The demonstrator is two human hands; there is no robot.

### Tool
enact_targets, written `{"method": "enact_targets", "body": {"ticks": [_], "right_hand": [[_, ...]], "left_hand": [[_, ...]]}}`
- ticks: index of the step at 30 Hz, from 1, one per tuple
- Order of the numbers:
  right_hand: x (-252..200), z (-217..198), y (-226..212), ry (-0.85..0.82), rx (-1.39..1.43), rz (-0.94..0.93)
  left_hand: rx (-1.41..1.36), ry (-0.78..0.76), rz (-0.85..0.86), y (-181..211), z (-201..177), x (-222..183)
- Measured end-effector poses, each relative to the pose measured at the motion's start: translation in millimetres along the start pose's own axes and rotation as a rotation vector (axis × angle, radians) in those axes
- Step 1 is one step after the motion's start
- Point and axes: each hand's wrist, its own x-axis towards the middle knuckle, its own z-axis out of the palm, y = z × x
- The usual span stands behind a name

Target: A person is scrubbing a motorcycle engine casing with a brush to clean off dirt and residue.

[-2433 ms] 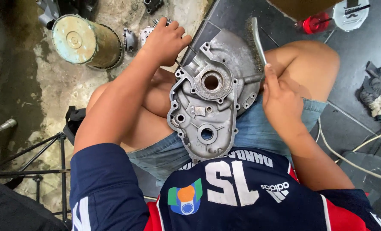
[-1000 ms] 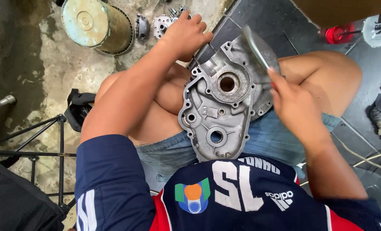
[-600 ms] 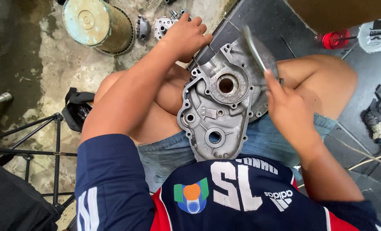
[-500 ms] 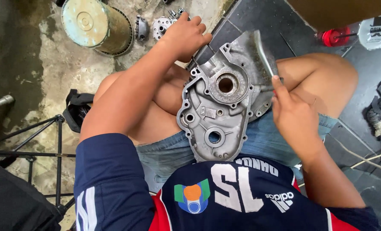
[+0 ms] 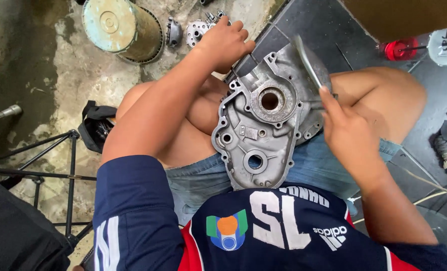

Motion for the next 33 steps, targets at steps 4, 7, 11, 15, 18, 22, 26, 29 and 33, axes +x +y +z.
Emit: {"method": "enact_targets", "body": {"ticks": [4,7,11,15,18,22,26,29,33], "right_hand": [[-4,-9,0,-0.024,-0.151,0.087],[26,8,4,0.013,0.037,0.027],[66,19,-6,0.064,0.089,0.005],[45,22,-3,0.098,0.113,-0.059],[4,-3,2,0.022,0.093,0.032],[-10,-10,9,0.003,-0.162,0.090],[29,7,2,0.092,0.064,0.042],[59,21,-10,0.087,0.091,0.016],[47,23,-14,0.086,-0.009,0.015]], "left_hand": [[-0.014,0.019,0.012,0,0,3],[0.000,0.000,0.010,1,1,1],[0.007,-0.003,-0.008,1,6,-4],[-0.027,0.004,-0.011,1,0,-4],[-0.009,0.004,0.006,0,3,1],[-0.046,0.012,0.011,-1,2,3],[-0.009,0.014,0.009,0,3,0],[-0.024,0.000,-0.009,1,3,-5],[-0.014,0.019,-0.022,1,-1,-5]]}}
